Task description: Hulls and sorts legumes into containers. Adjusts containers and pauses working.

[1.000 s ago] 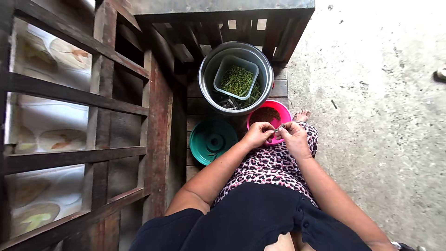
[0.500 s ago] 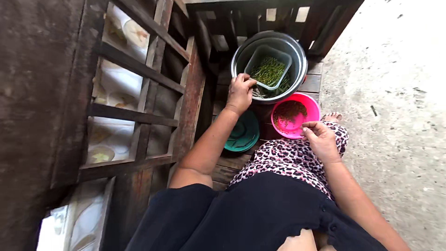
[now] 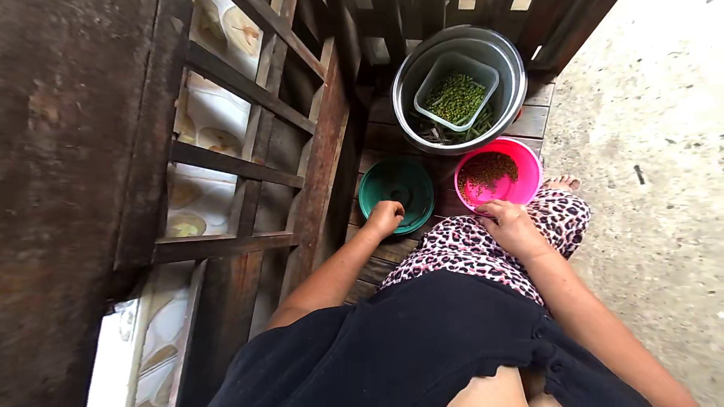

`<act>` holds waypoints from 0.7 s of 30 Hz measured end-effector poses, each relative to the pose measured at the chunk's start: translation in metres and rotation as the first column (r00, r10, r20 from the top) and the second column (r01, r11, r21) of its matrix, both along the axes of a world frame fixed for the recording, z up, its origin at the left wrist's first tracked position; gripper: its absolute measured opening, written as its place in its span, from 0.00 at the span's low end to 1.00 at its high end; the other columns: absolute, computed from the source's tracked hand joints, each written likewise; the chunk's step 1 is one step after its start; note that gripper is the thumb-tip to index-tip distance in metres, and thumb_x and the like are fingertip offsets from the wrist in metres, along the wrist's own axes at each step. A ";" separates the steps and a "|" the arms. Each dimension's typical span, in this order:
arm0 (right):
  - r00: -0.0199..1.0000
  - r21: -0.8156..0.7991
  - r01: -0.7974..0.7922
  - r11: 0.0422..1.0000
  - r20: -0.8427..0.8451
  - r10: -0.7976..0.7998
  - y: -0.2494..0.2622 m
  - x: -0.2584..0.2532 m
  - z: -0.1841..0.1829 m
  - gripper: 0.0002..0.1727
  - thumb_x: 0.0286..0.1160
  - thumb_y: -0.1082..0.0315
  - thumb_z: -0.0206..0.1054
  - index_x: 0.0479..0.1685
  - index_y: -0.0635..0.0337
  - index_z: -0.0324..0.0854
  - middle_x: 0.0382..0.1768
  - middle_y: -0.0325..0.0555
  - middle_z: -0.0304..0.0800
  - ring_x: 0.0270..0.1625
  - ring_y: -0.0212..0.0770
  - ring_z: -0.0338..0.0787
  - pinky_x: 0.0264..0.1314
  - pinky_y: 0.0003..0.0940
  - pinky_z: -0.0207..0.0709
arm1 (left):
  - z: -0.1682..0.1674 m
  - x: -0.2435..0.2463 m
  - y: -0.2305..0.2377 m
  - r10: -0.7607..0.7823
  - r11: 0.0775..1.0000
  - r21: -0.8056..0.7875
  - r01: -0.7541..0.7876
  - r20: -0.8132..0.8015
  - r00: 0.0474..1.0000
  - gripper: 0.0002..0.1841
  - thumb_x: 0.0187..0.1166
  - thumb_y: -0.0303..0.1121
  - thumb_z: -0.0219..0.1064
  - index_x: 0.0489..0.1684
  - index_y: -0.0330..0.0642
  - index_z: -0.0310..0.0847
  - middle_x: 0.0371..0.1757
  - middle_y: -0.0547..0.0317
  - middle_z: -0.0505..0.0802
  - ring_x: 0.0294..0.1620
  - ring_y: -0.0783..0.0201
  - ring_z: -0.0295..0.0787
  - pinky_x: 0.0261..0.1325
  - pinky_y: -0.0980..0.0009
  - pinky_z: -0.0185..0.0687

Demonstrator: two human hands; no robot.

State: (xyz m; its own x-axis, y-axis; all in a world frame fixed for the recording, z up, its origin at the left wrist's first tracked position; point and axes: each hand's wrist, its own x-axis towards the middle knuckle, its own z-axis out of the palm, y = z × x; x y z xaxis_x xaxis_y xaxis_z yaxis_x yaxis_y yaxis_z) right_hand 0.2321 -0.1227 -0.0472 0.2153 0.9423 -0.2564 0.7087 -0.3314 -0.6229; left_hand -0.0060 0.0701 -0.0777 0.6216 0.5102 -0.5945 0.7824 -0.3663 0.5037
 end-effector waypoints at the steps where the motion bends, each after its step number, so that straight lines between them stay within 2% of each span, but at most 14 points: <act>1: 0.999 -0.009 -0.007 1.000 -0.037 0.006 0.002 -0.001 0.000 0.13 0.80 0.76 0.64 0.57 0.64 0.90 0.61 0.59 0.91 0.66 0.61 0.88 0.73 0.68 0.69 | -0.003 0.004 -0.007 -0.016 1.000 -0.014 0.016 -0.013 1.000 0.10 0.81 0.27 0.67 0.52 0.31 0.89 0.54 0.38 0.93 0.63 0.43 0.89 0.72 0.41 0.78; 3: 0.996 -0.024 -0.026 0.999 -0.087 0.024 0.005 -0.004 0.000 0.14 0.82 0.75 0.62 0.59 0.65 0.89 0.62 0.59 0.91 0.67 0.60 0.88 0.74 0.67 0.70 | -0.008 0.014 -0.017 -0.046 0.999 -0.012 0.046 -0.064 0.997 0.12 0.81 0.30 0.67 0.54 0.31 0.88 0.56 0.37 0.92 0.65 0.41 0.88 0.72 0.40 0.77; 7: 0.996 0.035 -0.028 0.999 -0.086 0.031 0.000 -0.008 -0.001 0.14 0.81 0.76 0.62 0.57 0.66 0.90 0.60 0.60 0.92 0.66 0.60 0.89 0.72 0.67 0.72 | -0.015 0.025 -0.025 -0.093 0.995 0.015 0.097 -0.192 0.977 0.14 0.83 0.29 0.64 0.60 0.33 0.85 0.64 0.37 0.89 0.70 0.40 0.84 0.73 0.38 0.75; 10: 0.994 0.134 0.067 0.989 -0.090 -0.055 -0.005 -0.009 -0.002 0.12 0.80 0.75 0.65 0.55 0.67 0.90 0.58 0.60 0.92 0.64 0.61 0.89 0.69 0.66 0.73 | -0.013 0.022 -0.020 -0.027 1.000 0.002 0.028 -0.076 0.997 0.13 0.80 0.27 0.64 0.56 0.30 0.86 0.61 0.35 0.89 0.68 0.39 0.85 0.73 0.39 0.76; 13: 0.984 0.252 0.168 0.953 -0.097 -0.147 -0.007 -0.009 0.002 0.12 0.78 0.76 0.66 0.54 0.70 0.89 0.58 0.62 0.92 0.62 0.62 0.90 0.69 0.62 0.77 | 0.006 0.022 -0.011 0.138 0.988 -0.092 -0.126 0.145 0.980 0.10 0.81 0.26 0.67 0.52 0.28 0.85 0.56 0.37 0.90 0.59 0.45 0.88 0.68 0.46 0.80; 14: 0.982 0.296 0.179 0.938 -0.104 -0.155 -0.008 -0.009 0.003 0.12 0.78 0.77 0.65 0.53 0.70 0.89 0.57 0.63 0.92 0.61 0.60 0.91 0.68 0.60 0.79 | 0.016 0.024 -0.011 0.186 0.975 -0.162 -0.155 0.198 0.962 0.09 0.82 0.25 0.66 0.52 0.28 0.84 0.52 0.40 0.91 0.52 0.51 0.90 0.61 0.51 0.84; 15: 0.982 0.339 0.180 0.923 -0.112 -0.151 -0.008 -0.010 0.004 0.11 0.77 0.77 0.65 0.52 0.71 0.89 0.55 0.62 0.92 0.60 0.58 0.92 0.67 0.56 0.81 | 0.026 0.026 -0.012 0.228 0.956 -0.242 -0.168 0.245 0.942 0.08 0.82 0.24 0.65 0.52 0.28 0.82 0.47 0.44 0.92 0.41 0.58 0.91 0.50 0.59 0.88; 17: 0.984 0.412 0.168 0.895 -0.130 -0.125 -0.007 -0.013 0.009 0.11 0.77 0.78 0.64 0.50 0.71 0.89 0.53 0.60 0.92 0.55 0.53 0.93 0.63 0.47 0.86 | 0.049 0.034 -0.017 0.297 0.900 -0.406 -0.157 0.310 0.903 0.06 0.83 0.21 0.64 0.50 0.29 0.81 0.38 0.52 0.92 0.28 0.70 0.86 0.36 0.73 0.85; 18: 0.985 0.455 0.159 0.876 -0.134 -0.109 -0.006 -0.016 0.011 0.10 0.75 0.78 0.64 0.48 0.71 0.90 0.51 0.60 0.92 0.52 0.51 0.94 0.61 0.45 0.87 | 0.061 0.038 -0.022 0.324 0.868 -0.475 -0.147 0.316 0.892 0.04 0.83 0.21 0.64 0.48 0.30 0.81 0.35 0.55 0.91 0.25 0.73 0.83 0.31 0.78 0.80; 21: 0.993 0.562 0.101 0.821 -0.106 -0.050 -0.006 -0.022 0.017 0.10 0.71 0.78 0.66 0.45 0.70 0.91 0.48 0.59 0.93 0.50 0.49 0.94 0.57 0.40 0.88 | 0.072 0.051 -0.032 0.358 0.779 -0.621 -0.086 0.329 0.874 0.03 0.80 0.19 0.65 0.44 0.32 0.83 0.31 0.59 0.91 0.23 0.75 0.83 0.29 0.80 0.80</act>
